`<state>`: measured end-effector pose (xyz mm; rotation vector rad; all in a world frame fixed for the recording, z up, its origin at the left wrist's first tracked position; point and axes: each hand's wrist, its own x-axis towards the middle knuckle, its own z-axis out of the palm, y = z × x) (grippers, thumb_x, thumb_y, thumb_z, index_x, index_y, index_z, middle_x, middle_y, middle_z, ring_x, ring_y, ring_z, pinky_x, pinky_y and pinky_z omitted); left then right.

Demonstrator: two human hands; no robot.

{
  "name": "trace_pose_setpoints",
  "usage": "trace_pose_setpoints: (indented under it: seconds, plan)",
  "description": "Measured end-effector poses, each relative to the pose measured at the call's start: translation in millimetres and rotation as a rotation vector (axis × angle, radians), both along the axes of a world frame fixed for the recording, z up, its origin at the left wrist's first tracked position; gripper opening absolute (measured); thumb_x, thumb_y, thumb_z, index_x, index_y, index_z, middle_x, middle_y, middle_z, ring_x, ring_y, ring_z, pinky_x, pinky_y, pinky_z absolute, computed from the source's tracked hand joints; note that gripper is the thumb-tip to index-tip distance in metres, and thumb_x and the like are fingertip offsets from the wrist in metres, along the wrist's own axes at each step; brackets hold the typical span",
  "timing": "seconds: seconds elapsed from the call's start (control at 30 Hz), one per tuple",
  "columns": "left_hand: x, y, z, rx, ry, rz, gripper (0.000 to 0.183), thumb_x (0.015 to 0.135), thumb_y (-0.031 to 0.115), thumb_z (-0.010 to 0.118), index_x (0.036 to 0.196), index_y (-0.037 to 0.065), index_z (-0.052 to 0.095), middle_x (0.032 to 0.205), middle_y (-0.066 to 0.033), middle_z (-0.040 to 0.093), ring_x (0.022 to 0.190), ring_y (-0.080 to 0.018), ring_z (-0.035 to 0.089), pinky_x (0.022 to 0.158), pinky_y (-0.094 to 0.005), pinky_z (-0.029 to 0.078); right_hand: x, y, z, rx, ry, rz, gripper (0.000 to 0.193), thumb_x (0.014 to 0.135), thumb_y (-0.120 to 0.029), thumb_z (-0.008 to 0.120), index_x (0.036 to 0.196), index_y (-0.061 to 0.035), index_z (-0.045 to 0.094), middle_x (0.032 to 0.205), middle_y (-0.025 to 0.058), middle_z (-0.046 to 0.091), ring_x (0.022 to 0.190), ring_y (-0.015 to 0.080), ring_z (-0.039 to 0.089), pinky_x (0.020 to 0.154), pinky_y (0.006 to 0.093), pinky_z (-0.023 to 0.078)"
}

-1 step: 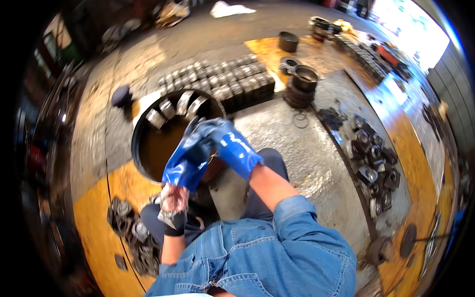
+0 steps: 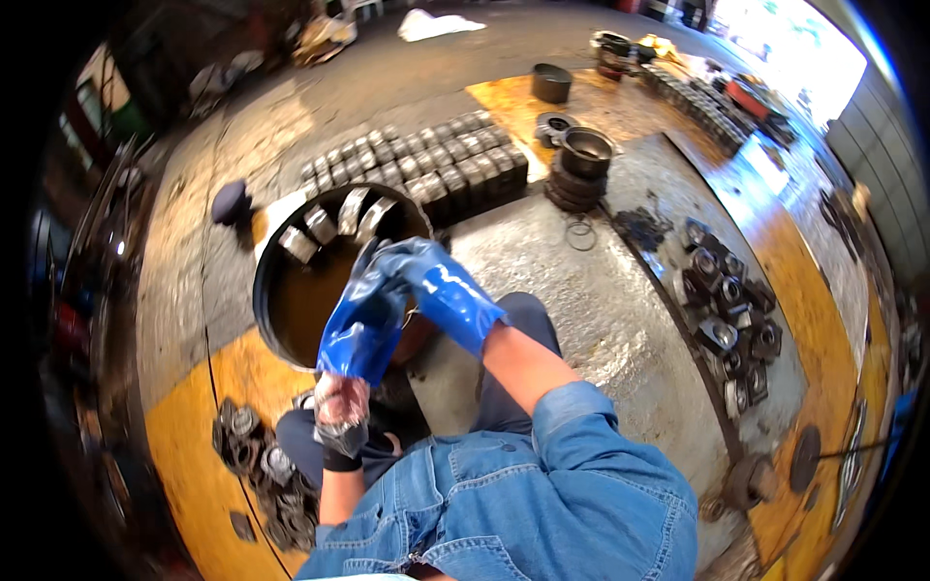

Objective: The person cleans several metal parts by dipping them into a tub of liquid and scrubbing them with a brush while sitting on the floor.

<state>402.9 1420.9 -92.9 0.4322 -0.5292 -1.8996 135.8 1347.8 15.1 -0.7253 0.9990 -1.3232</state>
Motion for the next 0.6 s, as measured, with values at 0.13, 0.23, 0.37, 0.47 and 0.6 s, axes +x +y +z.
trace_pose_setpoints:
  seconds: [0.13, 0.23, 0.37, 0.47, 0.6]
  plan:
    - [41.6, -7.8, -62.6, -0.43, -0.952, 0.102, 0.058, 0.091, 0.015, 0.068, 0.143, -0.001, 0.048, 0.127, -0.0133, 0.064, 0.102, -0.0227, 0.066, 0.092, -0.0363, 0.056, 6.2, 4.6, 30.9, -0.042, 0.124, 0.071, 0.021, 0.091, -0.014, 0.072, 0.107, -0.0004, 0.068, 0.093, 0.0091, 0.073, 0.077, 0.0144, 0.07, 0.07, 0.0269, 0.057]
    - [16.8, -7.8, -32.2, -0.715, -1.091, 0.151, 0.05, 0.09, 0.012, 0.068, 0.137, 0.002, 0.055, 0.121, -0.0138, 0.067, 0.101, -0.0295, 0.067, 0.091, -0.0414, 0.055, -4.5, 14.4, 31.5, -0.072, 0.274, 0.053, 0.023, 0.088, -0.017, 0.074, 0.106, -0.0028, 0.072, 0.091, 0.0062, 0.074, 0.074, 0.0112, 0.067, 0.066, 0.0251, 0.052]
    - [-29.2, -15.0, 71.7, -1.343, -1.742, 0.47, 0.045, 0.09, 0.008, 0.066, 0.135, 0.004, 0.06, 0.123, -0.0159, 0.069, 0.108, -0.0347, 0.067, 0.092, -0.0436, 0.054, 6.0, 21.4, 38.3, -0.191, 0.29, 0.15, 0.016, 0.092, -0.012, 0.07, 0.105, -0.003, 0.071, 0.091, 0.0039, 0.071, 0.082, 0.0097, 0.065, 0.073, 0.0261, 0.053]
    - [-22.4, -9.6, 77.4, -0.954, -1.383, 0.331, 0.044, 0.094, 0.01, 0.063, 0.138, 0.003, 0.059, 0.131, -0.0155, 0.067, 0.118, -0.0297, 0.065, 0.101, -0.0377, 0.052, 0.7, 22.3, 48.9, -0.354, 0.28, 0.214, 0.019, 0.091, -0.012, 0.07, 0.107, -0.0024, 0.072, 0.099, 0.0048, 0.073, 0.09, 0.0114, 0.066, 0.082, 0.0286, 0.056]
    - [-28.7, 1.6, 88.2, -1.166, -1.591, 0.304, 0.034, 0.093, 0.006, 0.06, 0.127, 0.003, 0.065, 0.125, -0.0163, 0.068, 0.12, -0.0332, 0.063, 0.104, -0.0411, 0.05, 3.1, 27.5, 63.6, -0.235, 0.383, 0.173, 0.022, 0.087, -0.014, 0.073, 0.106, -0.0033, 0.074, 0.097, 0.0057, 0.074, 0.09, 0.0139, 0.068, 0.086, 0.0306, 0.056]
